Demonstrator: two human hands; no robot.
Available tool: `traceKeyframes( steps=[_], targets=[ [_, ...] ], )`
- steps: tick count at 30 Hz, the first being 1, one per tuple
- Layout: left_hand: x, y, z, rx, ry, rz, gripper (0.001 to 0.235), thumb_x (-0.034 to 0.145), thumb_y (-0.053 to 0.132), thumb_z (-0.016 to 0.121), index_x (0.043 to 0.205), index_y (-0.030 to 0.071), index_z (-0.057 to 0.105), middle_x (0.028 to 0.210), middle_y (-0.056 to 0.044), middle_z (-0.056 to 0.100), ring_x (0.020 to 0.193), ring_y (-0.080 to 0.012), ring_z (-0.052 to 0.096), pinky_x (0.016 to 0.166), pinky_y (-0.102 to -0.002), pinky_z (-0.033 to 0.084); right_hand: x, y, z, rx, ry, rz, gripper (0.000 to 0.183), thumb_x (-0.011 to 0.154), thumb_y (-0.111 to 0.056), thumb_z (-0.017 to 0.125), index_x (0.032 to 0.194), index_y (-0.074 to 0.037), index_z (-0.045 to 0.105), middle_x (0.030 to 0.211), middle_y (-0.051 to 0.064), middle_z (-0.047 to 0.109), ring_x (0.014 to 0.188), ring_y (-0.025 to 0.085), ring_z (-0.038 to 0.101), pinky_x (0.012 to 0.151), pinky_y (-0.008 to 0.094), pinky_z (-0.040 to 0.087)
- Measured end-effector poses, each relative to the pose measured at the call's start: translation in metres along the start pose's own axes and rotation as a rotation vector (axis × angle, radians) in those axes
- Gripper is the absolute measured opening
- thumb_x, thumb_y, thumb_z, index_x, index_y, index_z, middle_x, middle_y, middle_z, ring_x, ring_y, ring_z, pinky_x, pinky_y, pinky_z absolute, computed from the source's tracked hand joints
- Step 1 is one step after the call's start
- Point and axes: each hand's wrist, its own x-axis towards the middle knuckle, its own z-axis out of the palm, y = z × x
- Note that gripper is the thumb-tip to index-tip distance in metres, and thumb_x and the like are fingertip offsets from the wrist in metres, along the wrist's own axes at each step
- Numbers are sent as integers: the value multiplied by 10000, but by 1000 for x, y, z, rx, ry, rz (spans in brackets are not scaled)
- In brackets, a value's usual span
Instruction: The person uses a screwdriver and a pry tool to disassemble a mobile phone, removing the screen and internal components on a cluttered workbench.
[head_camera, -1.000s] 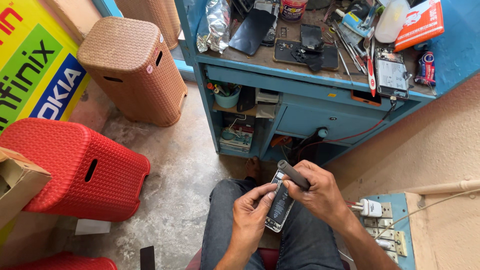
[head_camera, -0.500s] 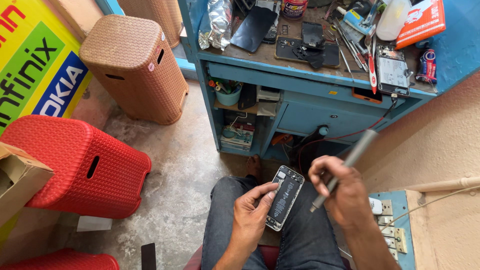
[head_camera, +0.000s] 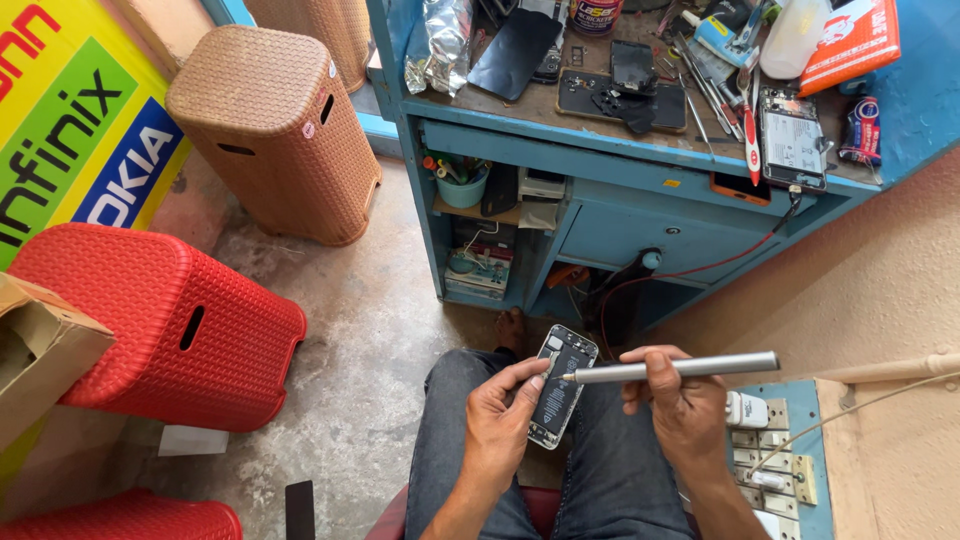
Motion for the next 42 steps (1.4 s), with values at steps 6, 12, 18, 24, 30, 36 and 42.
traceKeyframes(
  steps=[6, 12, 18, 24, 30, 36, 42],
  targets=[
    [0, 1, 0, 10, 12, -16, 273, 967, 77, 638, 1198, -32, 734, 978, -98, 788, 793, -86, 732, 674, -209, 614, 2, 9, 4, 13, -20, -8, 395, 1048, -313, 555, 997, 28, 746, 696, 97, 696, 616, 148, 675, 510, 266, 568],
    [-2, 5, 0, 9, 1, -29, 281, 966, 89, 640, 1203, -31, 730, 964, -106, 790, 786, -91, 741, 669, -212, 624, 2, 2, 5, 5, 26, 6, 411, 1048, -330, 549, 977, 25, 742, 676, 98, 691, 612, 148, 680, 499, 270, 575],
    [-2, 6, -2, 9, -40, -49, 296, 949, 103, 668, 1213, -17, 724, 956, -86, 789, 787, -75, 724, 671, -197, 604, 2, -8, 7, 12, 76, 28, 414, 1057, -326, 546, 974, 32, 736, 677, 102, 679, 602, 149, 658, 505, 265, 546],
    [-2, 1, -2, 10, -41, -38, 281, 939, 134, 708, 1165, -28, 751, 936, -71, 781, 785, -68, 703, 677, -189, 580, 3, -7, 8, 46, 54, 26, 410, 1047, -322, 563, 966, 40, 738, 687, 109, 682, 601, 152, 655, 498, 267, 554],
    [-1, 0, -2, -30, -54, -7, 267, 956, 158, 701, 1125, -41, 755, 911, -59, 775, 764, -62, 700, 668, -191, 580, 2, -2, 5, 56, 63, 9, 426, 1062, -332, 547, 944, 37, 723, 731, 114, 699, 624, 152, 665, 524, 269, 562],
    [-3, 5, -1, -52, -40, -87, 272, 950, 177, 689, 1114, -26, 764, 871, -51, 777, 708, -69, 692, 634, -197, 572, 14, -12, 1, 11, -7, 95, 260, 975, -292, 650, 929, -37, 678, 808, 98, 710, 648, 159, 642, 572, 296, 546],
    [2, -18, -3, -7, -84, -9, 218, 977, 147, 715, 1073, -33, 793, 864, -7, 741, 753, -34, 626, 670, -173, 509, 4, -20, 30, -489, -286, -276, 219, 808, -97, 818, 1021, -80, 772, 875, 48, 683, 738, 148, 670, 600, 289, 534]
  ],
)
